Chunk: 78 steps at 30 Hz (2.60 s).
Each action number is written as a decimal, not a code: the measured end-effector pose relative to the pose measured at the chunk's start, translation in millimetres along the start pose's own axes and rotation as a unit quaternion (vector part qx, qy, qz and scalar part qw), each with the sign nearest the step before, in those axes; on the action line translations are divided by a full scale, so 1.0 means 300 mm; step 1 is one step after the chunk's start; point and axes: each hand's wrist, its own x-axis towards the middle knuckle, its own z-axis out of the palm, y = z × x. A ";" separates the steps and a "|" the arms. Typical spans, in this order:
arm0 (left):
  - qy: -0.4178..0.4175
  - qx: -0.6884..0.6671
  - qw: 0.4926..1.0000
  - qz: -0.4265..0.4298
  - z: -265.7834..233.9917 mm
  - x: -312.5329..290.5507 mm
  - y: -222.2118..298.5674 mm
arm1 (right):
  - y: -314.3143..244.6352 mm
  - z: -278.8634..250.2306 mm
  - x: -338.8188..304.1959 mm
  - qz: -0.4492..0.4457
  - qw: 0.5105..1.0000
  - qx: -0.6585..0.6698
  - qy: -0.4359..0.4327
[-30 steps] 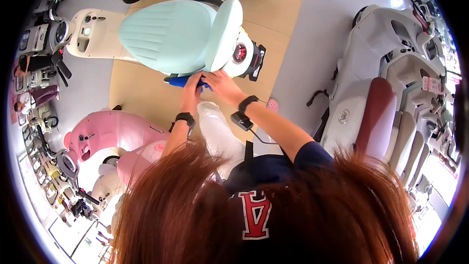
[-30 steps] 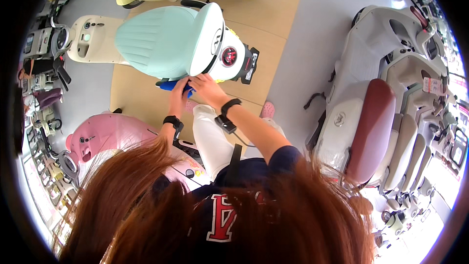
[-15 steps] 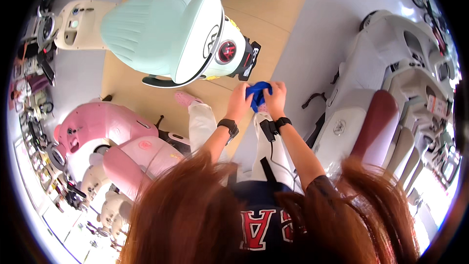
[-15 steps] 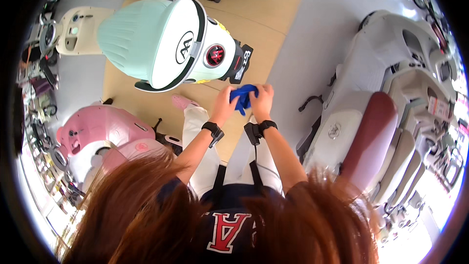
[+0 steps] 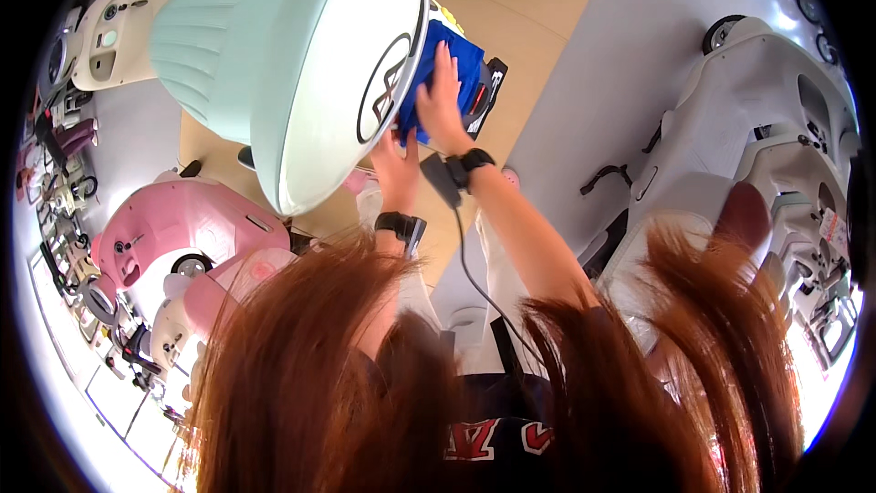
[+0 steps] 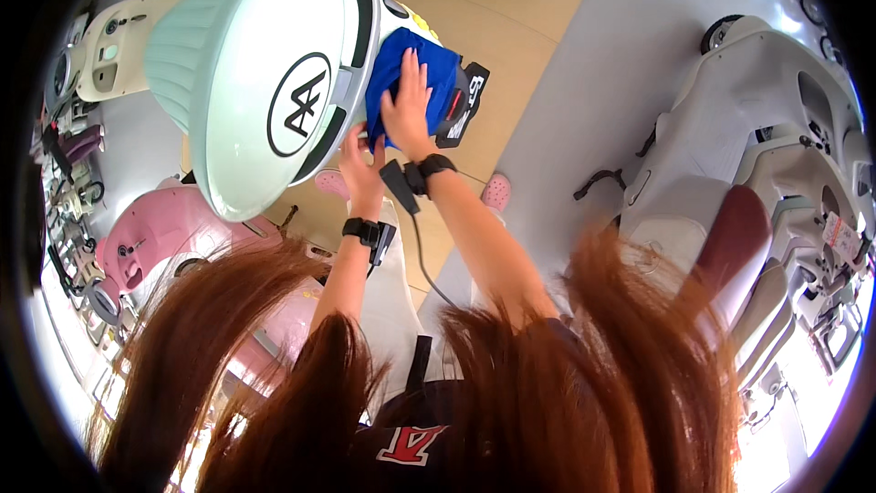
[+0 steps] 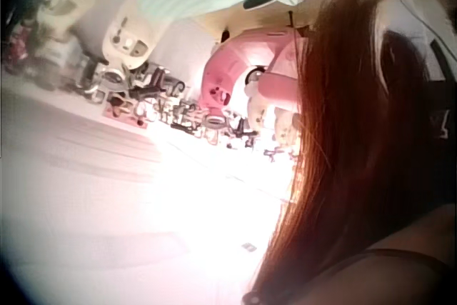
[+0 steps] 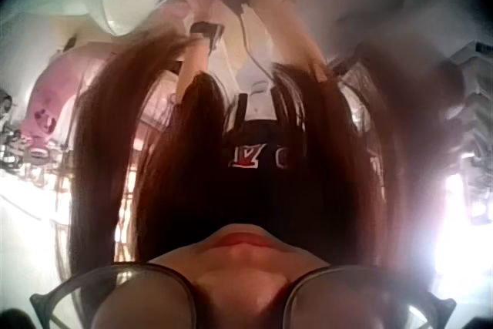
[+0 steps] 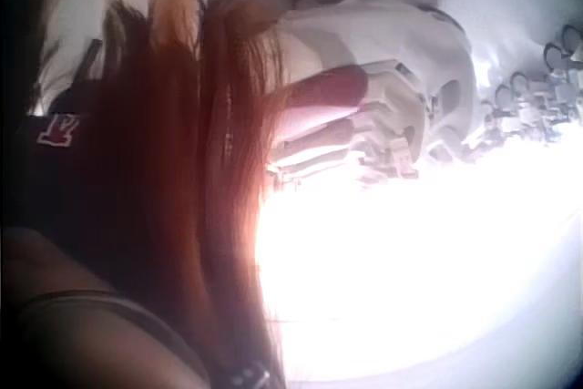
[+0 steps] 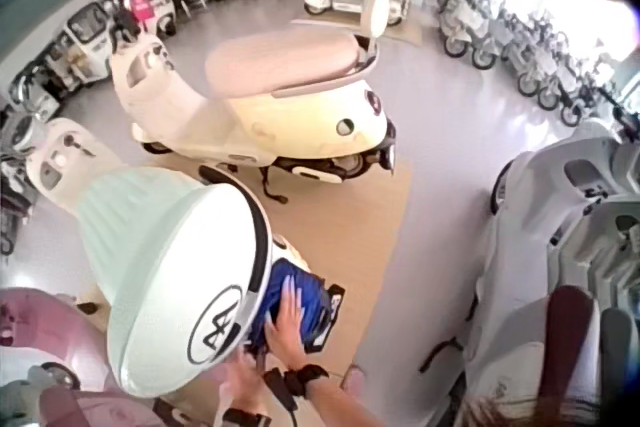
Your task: The person wipes the seats and handlebars of multiple scooters using a blue cloth, moving from one scooter to another in a showroom.
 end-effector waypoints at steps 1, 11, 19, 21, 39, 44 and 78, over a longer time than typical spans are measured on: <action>-0.020 0.008 1.000 -0.016 -0.010 -0.011 -0.057 | -0.006 0.054 -0.041 -0.067 0.995 -0.061 0.048; -0.201 -0.016 0.973 -0.113 0.047 -0.050 -0.103 | 0.204 0.043 -0.063 -0.044 0.992 0.103 0.055; -0.066 -0.113 0.984 -0.124 0.017 -0.024 -0.133 | -0.114 0.069 0.058 -0.184 0.983 -0.018 0.010; -0.088 -0.071 0.984 -0.137 -0.008 -0.090 -0.097 | -0.065 0.064 -0.009 -0.217 0.971 -0.093 -0.039; -0.146 0.043 0.988 0.016 0.209 0.051 -0.015 | 0.319 -0.031 0.138 -0.064 0.990 0.113 0.051; -0.253 0.033 0.960 -0.113 0.160 -0.151 -0.124 | 0.307 -0.031 -0.069 -0.028 0.993 -0.111 0.010; -0.227 -0.077 0.963 -0.120 0.155 -0.223 -0.135 | 0.607 -0.009 -0.148 0.255 0.915 0.277 0.147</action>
